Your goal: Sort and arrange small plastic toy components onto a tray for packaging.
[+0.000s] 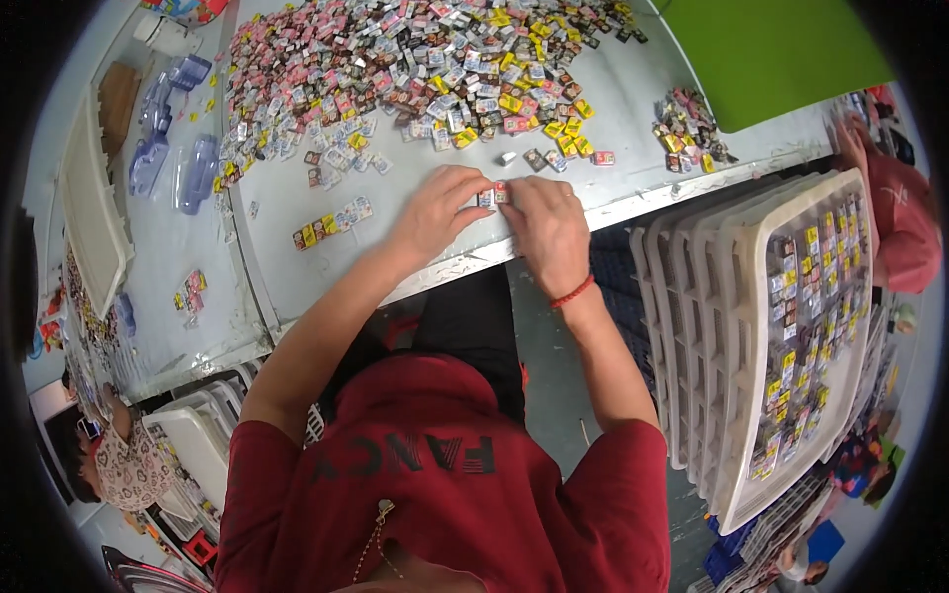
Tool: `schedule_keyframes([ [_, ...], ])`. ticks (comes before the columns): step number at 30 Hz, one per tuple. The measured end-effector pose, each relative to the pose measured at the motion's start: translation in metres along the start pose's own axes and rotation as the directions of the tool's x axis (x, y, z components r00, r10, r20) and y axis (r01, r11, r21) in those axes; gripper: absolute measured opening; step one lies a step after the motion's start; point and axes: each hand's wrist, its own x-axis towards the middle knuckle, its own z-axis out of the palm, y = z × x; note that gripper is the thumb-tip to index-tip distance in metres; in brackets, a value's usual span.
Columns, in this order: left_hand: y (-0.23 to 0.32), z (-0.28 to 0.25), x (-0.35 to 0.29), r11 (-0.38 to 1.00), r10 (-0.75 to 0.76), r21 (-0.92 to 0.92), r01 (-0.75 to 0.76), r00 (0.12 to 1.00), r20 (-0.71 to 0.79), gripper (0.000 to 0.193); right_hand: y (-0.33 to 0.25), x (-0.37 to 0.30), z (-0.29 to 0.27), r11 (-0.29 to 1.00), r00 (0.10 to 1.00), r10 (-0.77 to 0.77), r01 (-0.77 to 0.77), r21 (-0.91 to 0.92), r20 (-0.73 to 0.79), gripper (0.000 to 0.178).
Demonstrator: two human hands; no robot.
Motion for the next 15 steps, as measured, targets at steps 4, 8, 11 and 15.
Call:
schedule_keyframes([
  [4,0.002,-0.007,-0.004,1.0,0.006,-0.013,-0.007,0.999,-0.052,0.035,0.019,0.008,-0.015,0.988,0.989,0.143,-0.14,0.065,-0.042,0.03],
  [8,0.0,-0.002,0.003,0.999,0.033,0.002,-0.033,0.999,-0.018,0.034,0.029,0.015,-0.009,0.993,0.992,0.112,-0.113,-0.019,-0.056,0.028],
  [11,0.003,0.001,0.005,1.0,0.023,0.005,-0.022,0.999,-0.031,0.032,0.023,0.014,-0.005,0.992,0.992,0.11,-0.114,-0.062,-0.069,0.027],
  [15,0.007,0.002,0.005,0.999,0.028,0.018,-0.027,0.998,-0.051,0.032,0.009,0.006,-0.002,0.992,0.992,0.109,-0.112,-0.058,-0.058,0.025],
])
